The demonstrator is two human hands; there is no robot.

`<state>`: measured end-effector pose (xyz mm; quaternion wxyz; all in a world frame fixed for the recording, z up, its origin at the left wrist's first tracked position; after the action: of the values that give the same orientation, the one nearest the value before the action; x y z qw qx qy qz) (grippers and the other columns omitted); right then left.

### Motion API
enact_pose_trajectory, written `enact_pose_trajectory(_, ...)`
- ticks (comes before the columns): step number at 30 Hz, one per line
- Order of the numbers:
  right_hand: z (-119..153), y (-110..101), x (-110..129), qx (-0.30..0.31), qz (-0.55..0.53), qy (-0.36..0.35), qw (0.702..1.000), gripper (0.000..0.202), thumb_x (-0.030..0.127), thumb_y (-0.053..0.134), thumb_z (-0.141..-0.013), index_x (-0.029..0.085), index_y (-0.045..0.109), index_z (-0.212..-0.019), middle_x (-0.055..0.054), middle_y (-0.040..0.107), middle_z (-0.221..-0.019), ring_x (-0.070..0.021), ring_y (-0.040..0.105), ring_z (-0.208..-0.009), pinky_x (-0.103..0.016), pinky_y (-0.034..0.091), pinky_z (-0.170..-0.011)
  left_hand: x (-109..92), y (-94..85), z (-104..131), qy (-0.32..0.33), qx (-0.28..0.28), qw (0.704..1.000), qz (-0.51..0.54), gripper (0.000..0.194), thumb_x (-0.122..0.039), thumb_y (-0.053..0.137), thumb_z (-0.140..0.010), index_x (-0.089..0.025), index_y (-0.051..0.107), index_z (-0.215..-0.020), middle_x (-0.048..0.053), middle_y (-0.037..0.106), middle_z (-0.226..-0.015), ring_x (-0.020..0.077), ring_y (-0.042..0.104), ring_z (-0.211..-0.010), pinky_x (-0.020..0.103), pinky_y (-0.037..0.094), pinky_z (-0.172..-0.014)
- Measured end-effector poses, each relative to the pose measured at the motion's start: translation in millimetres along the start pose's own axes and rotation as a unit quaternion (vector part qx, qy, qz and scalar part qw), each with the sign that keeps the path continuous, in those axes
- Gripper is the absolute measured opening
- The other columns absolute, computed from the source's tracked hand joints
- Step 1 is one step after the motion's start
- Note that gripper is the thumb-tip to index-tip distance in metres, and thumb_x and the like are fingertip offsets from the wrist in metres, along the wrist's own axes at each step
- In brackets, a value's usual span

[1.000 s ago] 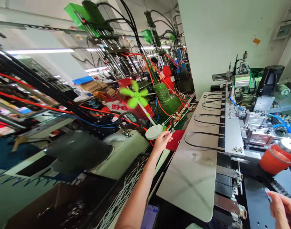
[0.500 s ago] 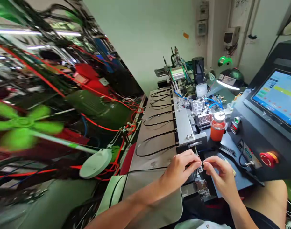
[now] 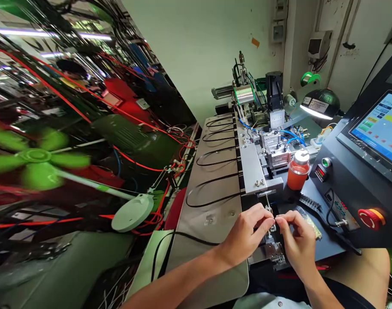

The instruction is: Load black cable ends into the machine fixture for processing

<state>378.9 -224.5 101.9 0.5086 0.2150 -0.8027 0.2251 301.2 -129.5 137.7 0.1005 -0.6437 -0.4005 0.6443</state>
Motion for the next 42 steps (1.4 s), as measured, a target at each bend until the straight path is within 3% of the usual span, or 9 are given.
enact_pose_trajectory(3,5.6,3.0,3.2,-0.059,0.000,-0.021,0.998,0.018,0.024,0.052,-0.091,0.019,0.057,-0.075,0.001,0.056,-0.061,-0.0104,0.051,-0.052,-0.020,0.041,-0.049,2.8,1.2,1.0,-0.023,-0.018,0.999,0.033,0.029,-0.033,0.044,-0.094,-0.016,0.060,-0.076,0.001,0.055,-0.073,0.0114,0.051,-0.067,0.022,0.041,-0.063)
enact_pose_trajectory(7,8.4,5.3,4.3,-0.092,0.008,-0.027,0.995,0.017,0.024,0.051,-0.091,0.018,0.058,-0.077,0.001,0.057,-0.061,-0.0107,0.052,-0.051,-0.021,0.041,-0.048,6.3,4.3,3.2,-0.044,-0.030,0.998,0.044,0.031,-0.034,0.043,-0.094,-0.016,0.060,-0.075,0.001,0.053,-0.070,0.0112,0.049,-0.065,0.022,0.039,-0.060)
enact_pose_trajectory(10,7.4,6.0,-1.0,-0.076,-0.007,-0.008,0.997,0.020,0.026,0.051,-0.091,0.018,0.056,-0.074,0.002,0.055,-0.060,-0.0104,0.050,-0.052,-0.021,0.040,-0.049,7.3,4.7,2.1,-0.049,-0.023,0.998,0.038,0.029,-0.032,0.044,-0.093,-0.016,0.059,-0.074,0.000,0.052,-0.069,0.0105,0.048,-0.063,0.022,0.038,-0.059)
enact_pose_trajectory(15,-1.1,1.6,-20.6,0.011,-0.010,0.056,0.998,0.023,0.035,0.053,-0.090,0.018,0.060,-0.077,0.001,0.058,-0.065,-0.0119,0.052,-0.056,-0.022,0.041,-0.052,19.2,-4.4,-4.9,-0.063,-0.014,0.998,-0.029,0.027,-0.026,0.044,-0.092,-0.016,0.060,-0.073,0.001,0.059,-0.075,0.0121,0.054,-0.070,0.023,0.040,-0.066)
enact_pose_trajectory(21,-6.9,-34.9,-41.7,-0.065,0.032,0.111,0.991,0.031,0.043,0.054,-0.088,0.018,0.057,-0.071,0.003,0.050,-0.059,-0.0110,0.046,-0.051,-0.022,0.035,-0.047,45.0,2.8,-10.1,-0.121,0.049,0.984,-0.122,0.027,-0.021,0.043,-0.091,-0.017,0.061,-0.071,0.001,0.063,-0.075,0.0133,0.056,-0.069,0.024,0.038,-0.066)
enact_pose_trajectory(29,-4.1,-32.9,-51.0,-0.053,0.047,0.118,0.991,0.032,0.044,0.055,-0.088,0.018,0.056,-0.070,0.003,0.049,-0.058,-0.0104,0.042,-0.051,-0.022,0.032,-0.047,50.3,8.7,-12.0,-0.129,0.057,0.980,-0.139,0.028,-0.022,0.042,-0.091,-0.018,0.063,-0.072,0.001,0.066,-0.075,0.0135,0.059,-0.070,0.023,0.038,-0.066)
enact_pose_trajectory(32,-7.8,-27.5,-52.7,-0.022,0.054,0.109,0.992,0.031,0.042,0.053,-0.089,0.018,0.055,-0.069,0.003,0.048,-0.058,-0.0107,0.043,-0.052,-0.023,0.033,-0.049,50.6,9.0,-12.8,-0.140,0.063,0.977,-0.149,0.028,-0.022,0.043,-0.091,-0.017,0.062,-0.071,0.001,0.065,-0.073,0.0134,0.058,-0.068,0.023,0.038,-0.065)
enact_pose_trajectory(38,-14.6,6.4,-57.4,0.138,0.042,0.092,0.985,0.030,0.039,0.045,-0.093,0.019,0.055,-0.073,0.002,0.052,-0.065,-0.0119,0.047,-0.058,-0.022,0.036,-0.054,50.0,11.6,-14.9,-0.154,0.069,0.973,-0.160,0.027,-0.021,0.044,-0.090,-0.017,0.064,-0.072,0.001,0.065,-0.072,0.0136,0.058,-0.068,0.023,0.036,-0.064)
enact_pose_trajectory(42,-15.8,23.8,-59.7,0.165,0.038,0.079,0.982,0.034,0.040,0.040,-0.095,0.020,0.046,-0.068,0.003,0.044,-0.062,-0.0113,0.041,-0.057,-0.023,0.032,-0.053,49.4,11.7,-16.4,-0.152,0.071,0.972,-0.166,0.027,-0.021,0.045,-0.090,-0.017,0.065,-0.072,0.000,0.064,-0.070,0.0134,0.057,-0.066,0.023,0.036,-0.064)
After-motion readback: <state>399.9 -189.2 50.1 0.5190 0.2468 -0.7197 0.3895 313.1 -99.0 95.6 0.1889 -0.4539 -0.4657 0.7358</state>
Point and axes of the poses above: each hand's wrist, its own z-axis away from the middle knuckle, its own y-axis out of the palm, x = y × z, the point moved 8 cm from there along -z, towards the middle knuckle
